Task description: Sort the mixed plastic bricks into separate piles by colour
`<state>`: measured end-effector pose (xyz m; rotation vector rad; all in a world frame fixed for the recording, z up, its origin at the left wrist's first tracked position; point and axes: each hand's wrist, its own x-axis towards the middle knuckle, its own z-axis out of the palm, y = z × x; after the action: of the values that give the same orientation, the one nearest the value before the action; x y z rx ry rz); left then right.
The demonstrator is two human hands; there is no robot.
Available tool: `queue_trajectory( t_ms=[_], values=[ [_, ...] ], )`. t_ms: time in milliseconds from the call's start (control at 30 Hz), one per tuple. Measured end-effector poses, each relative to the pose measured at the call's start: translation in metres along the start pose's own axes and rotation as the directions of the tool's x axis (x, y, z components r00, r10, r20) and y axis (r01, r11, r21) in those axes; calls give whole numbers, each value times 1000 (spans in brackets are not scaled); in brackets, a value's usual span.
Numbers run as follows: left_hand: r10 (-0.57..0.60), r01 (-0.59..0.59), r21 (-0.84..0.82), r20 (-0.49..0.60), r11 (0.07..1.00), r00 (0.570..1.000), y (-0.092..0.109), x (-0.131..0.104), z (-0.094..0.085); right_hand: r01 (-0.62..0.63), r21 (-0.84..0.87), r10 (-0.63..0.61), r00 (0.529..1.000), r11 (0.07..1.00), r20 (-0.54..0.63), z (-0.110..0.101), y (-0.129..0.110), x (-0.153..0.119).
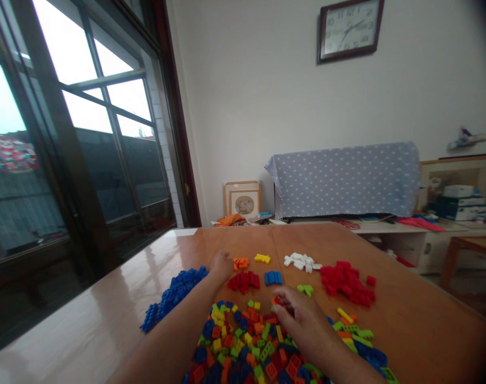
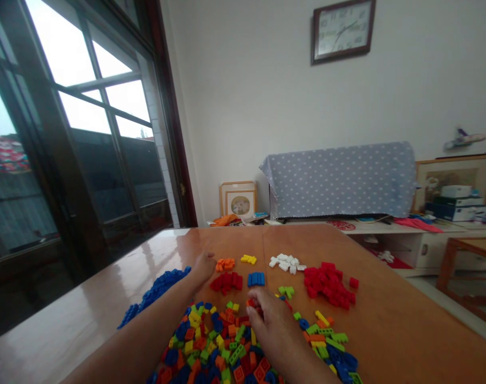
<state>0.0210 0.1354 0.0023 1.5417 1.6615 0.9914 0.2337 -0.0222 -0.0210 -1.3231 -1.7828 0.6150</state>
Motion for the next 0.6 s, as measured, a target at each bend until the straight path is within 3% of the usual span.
queue_trajectory(
  t_ms=[100, 167, 200, 267, 333, 500, 600],
  values=[
    [28, -28, -2, 146, 1000, 989, 9, -19, 10, -34, 7, 34, 999, 999, -19, 1, 2, 0],
    [79, -67, -47, 317, 997, 945, 16, -38, 15, -40, 7, 40, 999, 999, -32, 1, 2, 1],
    [154, -110, -119, 485, 987, 861, 20, -49, 17, -36, 10, 36, 999, 999, -27, 0, 1, 1],
    [256, -138, -227, 650, 964, 715, 25, -69, 20, -20, 32, 20, 1000, 999, 3, -1, -2, 2],
    [263, -116, -251, 702, 961, 662, 27, -82, 23, -2, 65, 0, 1000, 998, 28, -2, -5, 2],
    [217, -37, -269, 683, 963, 697, 18, -86, 30, -13, 79, 10, 999, 997, 42, -3, -8, 1],
    [169, -16, -244, 622, 970, 765, 11, -72, 25, -34, 33, 33, 999, 999, 6, -2, -3, 1]
  ],
)
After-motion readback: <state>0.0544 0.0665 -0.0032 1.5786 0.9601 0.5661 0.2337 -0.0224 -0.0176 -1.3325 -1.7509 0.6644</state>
